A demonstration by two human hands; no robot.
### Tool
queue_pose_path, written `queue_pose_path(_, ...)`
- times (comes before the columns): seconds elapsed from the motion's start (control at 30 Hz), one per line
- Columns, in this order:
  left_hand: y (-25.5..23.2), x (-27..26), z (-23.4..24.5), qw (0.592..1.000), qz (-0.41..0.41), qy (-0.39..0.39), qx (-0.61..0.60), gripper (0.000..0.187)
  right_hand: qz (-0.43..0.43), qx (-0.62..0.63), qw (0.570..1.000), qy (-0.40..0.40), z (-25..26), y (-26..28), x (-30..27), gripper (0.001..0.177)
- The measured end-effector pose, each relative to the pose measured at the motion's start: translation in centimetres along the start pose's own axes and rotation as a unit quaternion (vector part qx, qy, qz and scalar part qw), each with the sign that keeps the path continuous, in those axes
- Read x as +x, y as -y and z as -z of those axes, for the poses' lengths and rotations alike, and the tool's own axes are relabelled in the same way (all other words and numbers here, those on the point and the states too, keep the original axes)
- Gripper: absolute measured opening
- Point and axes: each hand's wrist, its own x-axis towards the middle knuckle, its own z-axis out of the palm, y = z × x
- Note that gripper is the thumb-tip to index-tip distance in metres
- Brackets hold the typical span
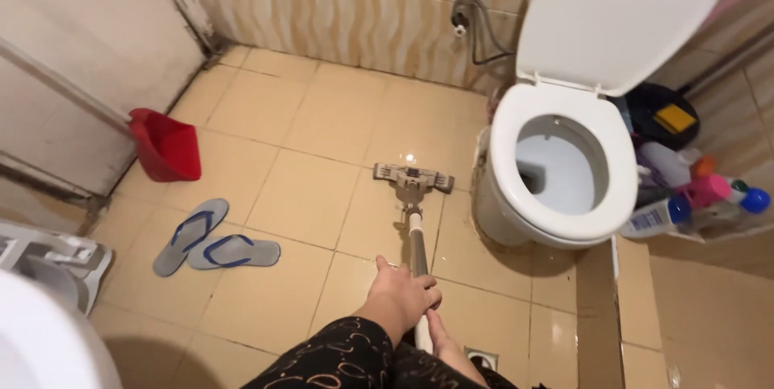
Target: The person mops the bathroom floor using a spray-trigger mop, wiping around the toilet, under the sink, and into corners.
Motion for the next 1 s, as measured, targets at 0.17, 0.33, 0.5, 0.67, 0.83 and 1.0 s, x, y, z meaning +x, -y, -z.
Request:
queue_pose_path(0.17,1.4,2.3,-2.3,0.983,0.039,-0.035,-0.176,0.029,0.002,0.102,0.995,0.018,-0.2,-0.4,1.4,0.091)
queue_pose_path(0.33,1.0,10.1,-8.9,0.708,0.091,0.068,-0.697,0.031,-0.012,0.155,0.988,0.017,0.3,-1.1,0.4,0.096)
queue_pose_path(0.5,-4.6,11.4,-10.9,0.52,0.215,-0.046,-0.825,0.035,0.06,0.123,0.991,0.007,2.6,-3.4,2.1,0.091)
queue_pose_path(0.67,-4.3,8.9,-5.0,0.654,0.234,-0.036,-0.718,0.039,-0.184,0.289,0.94,0.006,6.6,-2.4,1.2,0.08)
queue_pose_path(0.83,-6.3,8.3,-4.9,0.632,0.273,-0.058,-0.723,0.041,-0.061,0.266,0.961,-0.043,4.2,-0.9,-1.9,0.084)
queue_pose_path(1.0,-6.6,10.7,-5.4,0.644,0.276,-0.062,-0.711,0.045,-0.033,0.168,0.985,-0.014,5.6,1.1,-1.9,0.085)
